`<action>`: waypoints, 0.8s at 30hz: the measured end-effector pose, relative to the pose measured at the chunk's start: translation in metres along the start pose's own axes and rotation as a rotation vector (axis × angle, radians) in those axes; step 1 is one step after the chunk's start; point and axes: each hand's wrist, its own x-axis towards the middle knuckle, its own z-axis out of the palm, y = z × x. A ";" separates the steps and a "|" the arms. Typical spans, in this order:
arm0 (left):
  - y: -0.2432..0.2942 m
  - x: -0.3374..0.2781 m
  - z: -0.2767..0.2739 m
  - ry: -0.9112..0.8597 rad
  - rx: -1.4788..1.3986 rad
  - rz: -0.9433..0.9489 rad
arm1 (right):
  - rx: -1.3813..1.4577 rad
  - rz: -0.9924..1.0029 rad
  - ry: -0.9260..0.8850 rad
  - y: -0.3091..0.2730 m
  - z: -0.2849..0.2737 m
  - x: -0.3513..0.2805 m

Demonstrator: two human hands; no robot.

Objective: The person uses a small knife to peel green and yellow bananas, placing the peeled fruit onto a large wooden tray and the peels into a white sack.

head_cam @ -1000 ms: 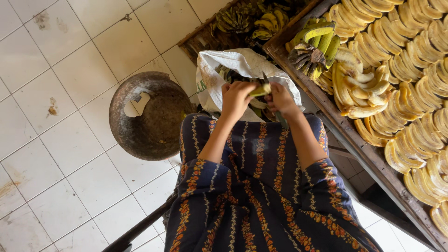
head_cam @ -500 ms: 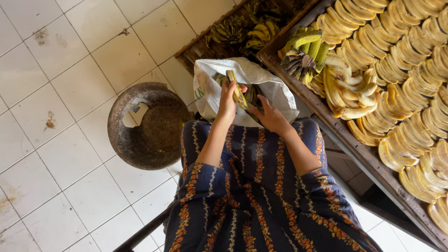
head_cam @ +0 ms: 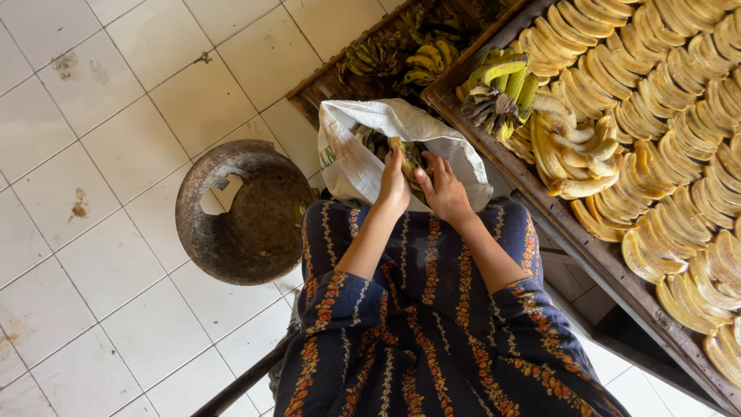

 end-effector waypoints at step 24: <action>0.031 -0.004 0.015 0.003 0.514 0.339 | 0.405 0.288 -0.466 -0.040 -0.045 -0.012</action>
